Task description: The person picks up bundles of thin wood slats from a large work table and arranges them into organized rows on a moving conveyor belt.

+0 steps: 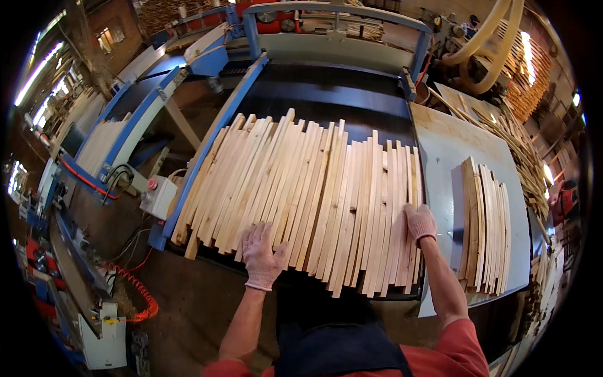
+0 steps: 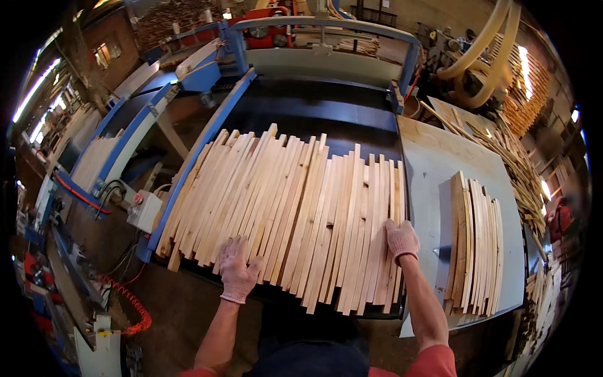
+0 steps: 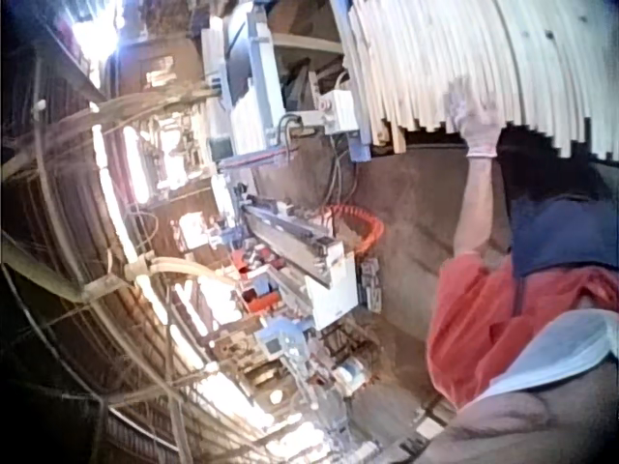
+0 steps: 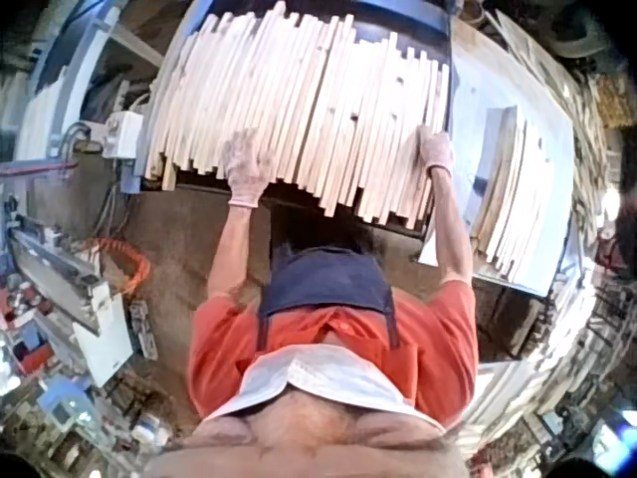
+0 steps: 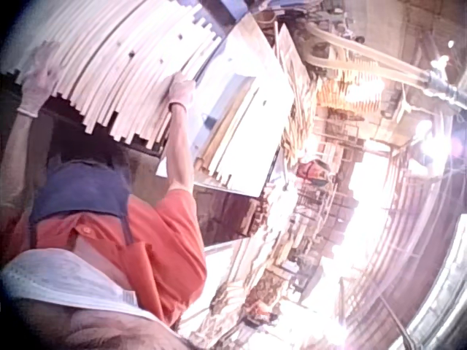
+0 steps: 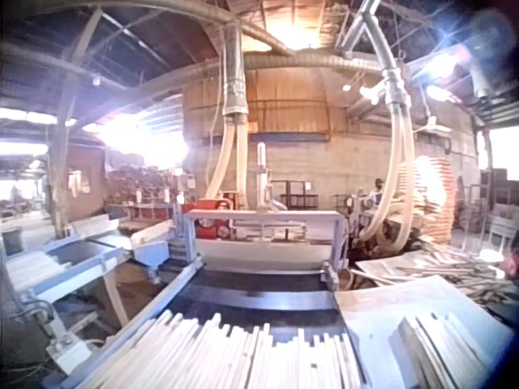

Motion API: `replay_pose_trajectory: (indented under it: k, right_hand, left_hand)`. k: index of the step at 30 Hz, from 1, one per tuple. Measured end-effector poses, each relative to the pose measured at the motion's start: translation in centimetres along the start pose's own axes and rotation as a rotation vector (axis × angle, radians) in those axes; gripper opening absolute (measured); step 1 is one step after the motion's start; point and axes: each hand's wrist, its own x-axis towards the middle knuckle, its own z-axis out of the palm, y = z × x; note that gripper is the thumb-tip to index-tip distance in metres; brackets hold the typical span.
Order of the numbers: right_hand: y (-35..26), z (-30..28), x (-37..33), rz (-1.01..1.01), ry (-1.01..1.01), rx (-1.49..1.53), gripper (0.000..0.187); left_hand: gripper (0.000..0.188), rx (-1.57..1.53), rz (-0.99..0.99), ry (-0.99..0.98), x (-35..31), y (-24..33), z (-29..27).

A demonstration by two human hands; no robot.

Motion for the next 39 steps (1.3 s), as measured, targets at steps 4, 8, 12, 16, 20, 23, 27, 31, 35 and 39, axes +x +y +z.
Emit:
replay_pose_trajectory:
  k: [4,8,12,16,20,23,27,31,35,39]
  right_hand:
    - [1.2,1.9,2.3,-0.054,0.130,0.022,0.061]
    - [-0.5,0.3,2.0,-0.079,0.011,0.092,0.065]
    - [2.5,-1.0,0.8,-0.201,-0.125,0.080,0.071]
    - [8.4,-6.4,-2.5,-0.371,0.054,0.011,0.071]
    - [16.8,-9.1,1.1,-0.295,0.485,-0.416,0.073]
    - [21.1,-9.3,3.4,-0.148,0.238,-0.539,0.065]
    - [23.4,-8.6,2.6,-0.284,0.337,-0.592,0.053]
    - [23.1,-8.9,1.1,-0.413,0.478,-0.610,0.042]
    - [22.0,-9.8,0.3,-0.424,0.418,-0.645,0.035]
    - [21.0,-10.7,1.2,-0.341,0.361,-0.494,0.039]
  left_hand:
    - [0.065,0.227,0.075,0.012,-0.5,0.7,2.5]
    - [0.064,0.276,0.020,-0.032,-0.9,-0.2,3.0]
    - [0.068,0.323,0.011,-0.132,-0.6,-1.0,3.2]
    - [0.065,0.363,0.000,-0.201,-0.1,0.1,2.2]
    - [0.066,0.358,-0.065,-0.217,-0.2,0.7,2.1]
    - [0.065,0.353,0.007,-0.164,-0.6,-0.8,3.1]
    - [0.065,0.338,0.006,-0.173,-0.1,0.2,3.2]
    - [0.065,0.360,-0.018,-0.179,-0.6,-0.6,3.0]
    - [0.065,0.348,-0.023,-0.149,-0.8,-0.9,3.2]
    - [0.066,0.337,-0.027,-0.146,-0.5,-0.4,3.0]
